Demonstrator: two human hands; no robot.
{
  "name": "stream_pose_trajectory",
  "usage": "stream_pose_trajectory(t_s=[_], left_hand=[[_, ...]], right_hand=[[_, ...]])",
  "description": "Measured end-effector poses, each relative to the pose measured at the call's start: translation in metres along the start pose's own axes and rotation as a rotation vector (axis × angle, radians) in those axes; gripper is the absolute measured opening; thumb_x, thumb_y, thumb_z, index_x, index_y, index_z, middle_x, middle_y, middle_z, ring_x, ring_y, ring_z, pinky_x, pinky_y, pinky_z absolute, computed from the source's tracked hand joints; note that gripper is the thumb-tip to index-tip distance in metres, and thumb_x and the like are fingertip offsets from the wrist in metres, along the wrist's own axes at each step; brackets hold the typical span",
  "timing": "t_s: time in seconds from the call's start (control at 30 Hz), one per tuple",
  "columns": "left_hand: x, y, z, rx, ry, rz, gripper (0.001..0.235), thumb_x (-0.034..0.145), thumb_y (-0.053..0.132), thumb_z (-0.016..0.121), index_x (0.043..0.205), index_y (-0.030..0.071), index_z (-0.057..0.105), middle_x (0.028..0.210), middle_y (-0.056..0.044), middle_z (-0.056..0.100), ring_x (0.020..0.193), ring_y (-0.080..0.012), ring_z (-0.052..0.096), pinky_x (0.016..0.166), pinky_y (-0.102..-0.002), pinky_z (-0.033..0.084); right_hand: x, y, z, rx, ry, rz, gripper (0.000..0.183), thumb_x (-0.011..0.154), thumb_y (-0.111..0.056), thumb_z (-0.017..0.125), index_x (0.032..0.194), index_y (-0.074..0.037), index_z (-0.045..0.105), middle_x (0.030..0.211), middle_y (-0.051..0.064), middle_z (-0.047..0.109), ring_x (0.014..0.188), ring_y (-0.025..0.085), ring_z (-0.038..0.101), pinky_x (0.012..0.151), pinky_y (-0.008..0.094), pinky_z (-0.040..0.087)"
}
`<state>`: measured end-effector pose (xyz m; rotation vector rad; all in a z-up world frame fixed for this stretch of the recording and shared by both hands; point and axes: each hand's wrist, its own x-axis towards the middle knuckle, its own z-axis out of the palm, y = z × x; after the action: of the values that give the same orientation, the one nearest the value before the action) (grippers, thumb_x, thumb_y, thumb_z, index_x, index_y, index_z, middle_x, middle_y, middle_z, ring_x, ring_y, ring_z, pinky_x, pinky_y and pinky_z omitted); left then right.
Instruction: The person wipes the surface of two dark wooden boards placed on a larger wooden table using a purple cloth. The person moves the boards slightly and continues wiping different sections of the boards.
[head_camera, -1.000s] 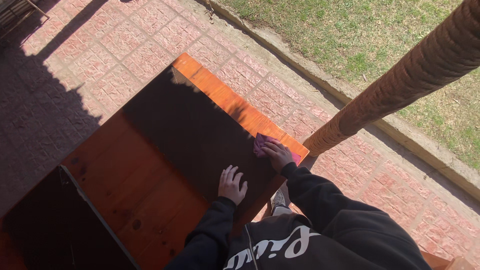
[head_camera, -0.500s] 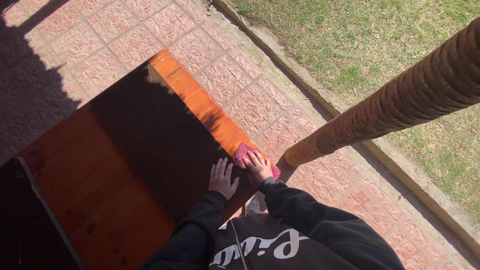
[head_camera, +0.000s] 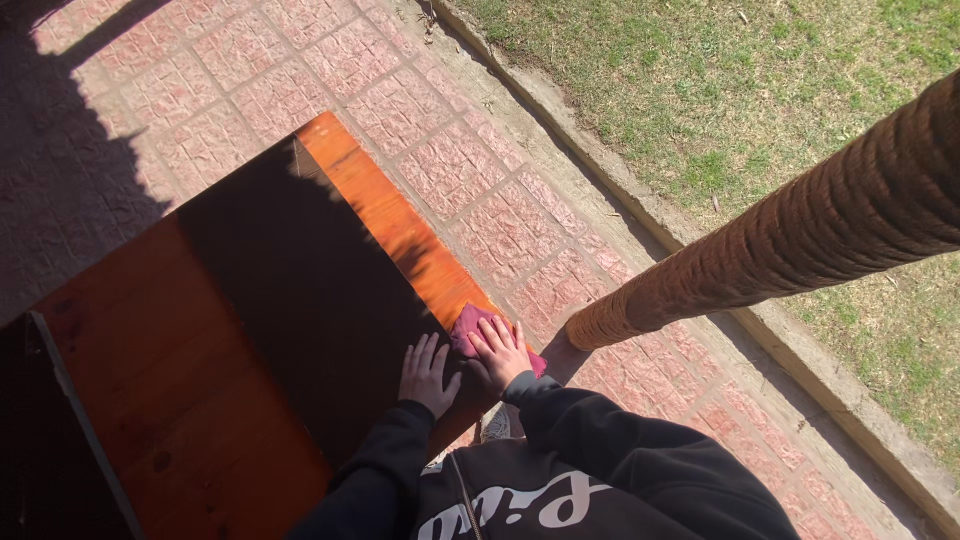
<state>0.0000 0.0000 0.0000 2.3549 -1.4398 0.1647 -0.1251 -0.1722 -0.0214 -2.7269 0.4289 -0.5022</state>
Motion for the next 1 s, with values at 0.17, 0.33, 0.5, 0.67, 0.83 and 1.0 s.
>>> stream_pose_trajectory(t_s=[0.17, 0.33, 0.5, 0.67, 0.83, 1.0], left_hand=[[-0.008, 0.013, -0.016, -0.051, 0.072, -0.047, 0.054, 0.088, 0.053, 0.061, 0.128, 0.016, 0.063, 0.144, -0.011, 0.054, 0.141, -0.0315, 0.047, 0.114, -0.053, 0.037], [-0.030, 0.017, -0.038, -0.045, 0.135, -0.117, 0.051, 0.094, 0.054, 0.056, 0.126, 0.016, 0.063, 0.141, -0.010, 0.056, 0.140, -0.0308, 0.049, 0.114, -0.052, 0.038], [-0.073, 0.000, -0.051, -0.077, 0.205, -0.308, 0.052, 0.094, 0.052, 0.059, 0.127, 0.013, 0.064, 0.138, -0.012, 0.057, 0.136, -0.0330, 0.052, 0.111, -0.051, 0.041], [-0.117, -0.025, -0.076, -0.063, 0.313, -0.475, 0.048, 0.097, 0.050, 0.058, 0.127, 0.013, 0.065, 0.134, -0.010, 0.060, 0.132, -0.0322, 0.056, 0.109, -0.050, 0.044], [-0.172, -0.045, -0.106, -0.061, 0.401, -0.619, 0.048, 0.100, 0.051, 0.055, 0.127, 0.012, 0.065, 0.133, -0.010, 0.060, 0.131, -0.0330, 0.056, 0.109, -0.051, 0.044], [-0.249, -0.061, -0.137, 0.002, 0.531, -0.672, 0.044, 0.095, 0.043, 0.065, 0.122, 0.009, 0.068, 0.127, -0.014, 0.063, 0.125, -0.0358, 0.060, 0.105, -0.049, 0.048]], right_hand=[[0.010, 0.000, -0.014, 0.127, -0.165, 0.078, 0.063, 0.096, -0.059, 0.056, 0.148, -0.023, 0.050, 0.155, 0.011, 0.046, 0.149, 0.038, 0.033, 0.115, 0.073, 0.018], [0.035, 0.000, -0.032, 0.269, -0.293, 0.149, 0.069, 0.098, -0.063, 0.052, 0.151, -0.018, 0.047, 0.153, 0.009, 0.051, 0.148, 0.036, 0.037, 0.115, 0.078, 0.013], [0.055, -0.034, -0.033, 0.150, -0.196, 0.000, 0.061, 0.100, -0.060, 0.052, 0.139, -0.015, 0.056, 0.149, 0.011, 0.053, 0.146, 0.036, 0.038, 0.115, 0.072, 0.026], [0.048, -0.088, -0.009, 0.183, -0.241, -0.174, 0.055, 0.099, -0.057, 0.054, 0.138, -0.019, 0.059, 0.151, 0.007, 0.053, 0.146, 0.034, 0.039, 0.118, 0.067, 0.023], [0.040, -0.146, 0.026, 0.215, -0.287, -0.311, 0.050, 0.097, -0.055, 0.058, 0.133, -0.020, 0.063, 0.149, 0.004, 0.055, 0.145, 0.032, 0.042, 0.117, 0.065, 0.027], [0.026, -0.217, 0.050, 0.216, -0.364, -0.378, 0.045, 0.096, -0.053, 0.061, 0.129, -0.022, 0.065, 0.147, 0.003, 0.057, 0.144, 0.032, 0.045, 0.116, 0.063, 0.033]])
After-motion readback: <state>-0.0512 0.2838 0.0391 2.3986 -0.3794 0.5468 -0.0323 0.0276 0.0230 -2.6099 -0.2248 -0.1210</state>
